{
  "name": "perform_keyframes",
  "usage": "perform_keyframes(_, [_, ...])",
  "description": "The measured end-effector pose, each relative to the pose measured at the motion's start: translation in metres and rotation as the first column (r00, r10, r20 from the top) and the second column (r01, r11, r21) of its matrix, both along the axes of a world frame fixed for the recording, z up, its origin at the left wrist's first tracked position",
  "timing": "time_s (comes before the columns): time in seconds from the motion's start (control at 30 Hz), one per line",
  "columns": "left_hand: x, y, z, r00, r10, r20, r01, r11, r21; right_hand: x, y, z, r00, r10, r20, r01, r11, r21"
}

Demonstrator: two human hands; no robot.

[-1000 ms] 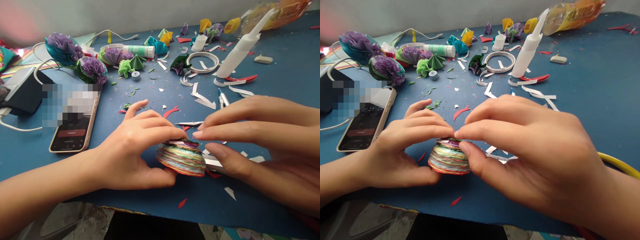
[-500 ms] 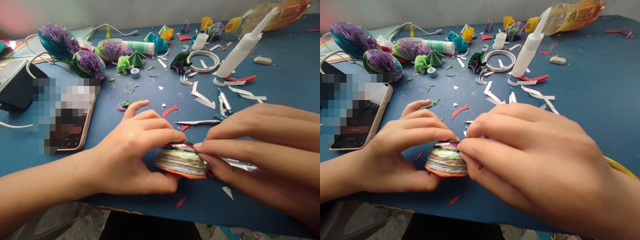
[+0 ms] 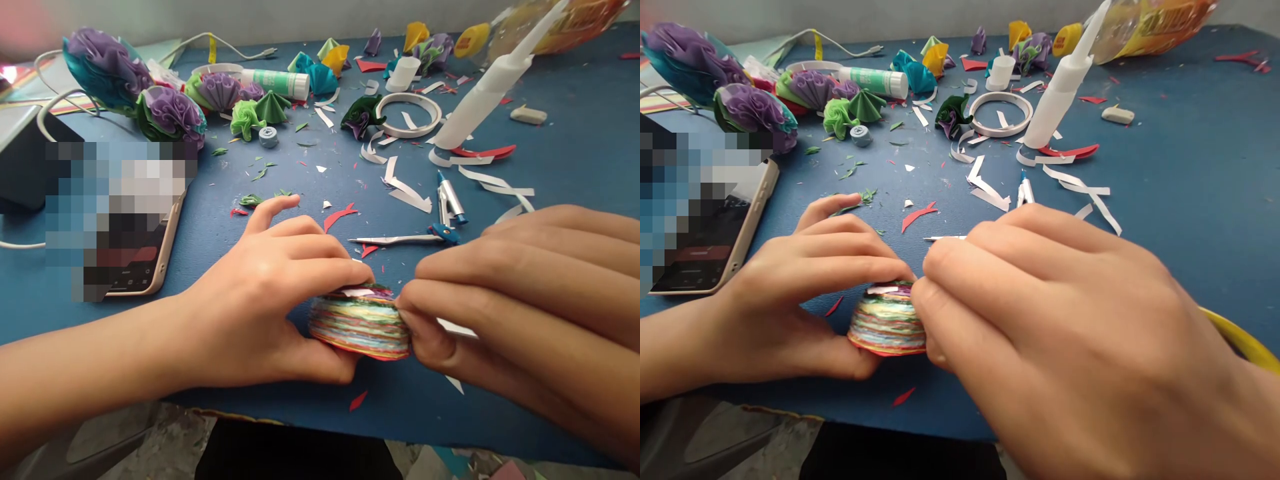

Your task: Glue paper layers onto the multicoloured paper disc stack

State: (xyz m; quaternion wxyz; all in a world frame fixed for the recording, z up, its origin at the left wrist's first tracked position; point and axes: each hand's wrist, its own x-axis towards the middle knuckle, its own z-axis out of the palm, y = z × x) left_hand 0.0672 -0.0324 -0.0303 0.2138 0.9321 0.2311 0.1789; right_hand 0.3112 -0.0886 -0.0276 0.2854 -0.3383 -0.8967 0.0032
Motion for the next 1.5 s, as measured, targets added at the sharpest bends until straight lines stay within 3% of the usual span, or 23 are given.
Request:
perform_keyframes(0.2, [0.000, -0.002, -0.001, 1.000, 0.013, -0.016, -0.013, 1.000, -0.003, 0.002, 0.000, -0.002, 0.996, -0.067, -0.051, 0.064, 0.996, -0.063])
perform_keyframes(0.43, [-0.001, -0.001, -0.005, 1.000, 0.001, 0.023, -0.001, 1.000, 0.021, 0.010, 0.002, -0.004, 0.997, -0.024, -0.067, 0.015, 0.989, -0.144])
perform_keyframes(0.97, [-0.002, 0.002, -0.003, 0.999, -0.045, 0.001, 0.045, 0.999, -0.001, 0.005, 0.004, -0.001, 0.999, 0.016, -0.041, -0.018, 0.998, -0.065])
perform_keyframes(1.17, [-0.001, -0.001, -0.005, 1.000, -0.005, 0.021, 0.005, 1.000, 0.008, 0.004, 0.006, -0.004, 0.997, 0.033, -0.069, -0.034, 0.999, -0.022])
perform_keyframes(1.5, [-0.004, 0.004, -0.005, 0.998, -0.053, 0.033, 0.053, 0.998, 0.018, 0.010, 0.008, -0.004, 0.998, 0.067, 0.005, -0.066, 0.989, -0.132])
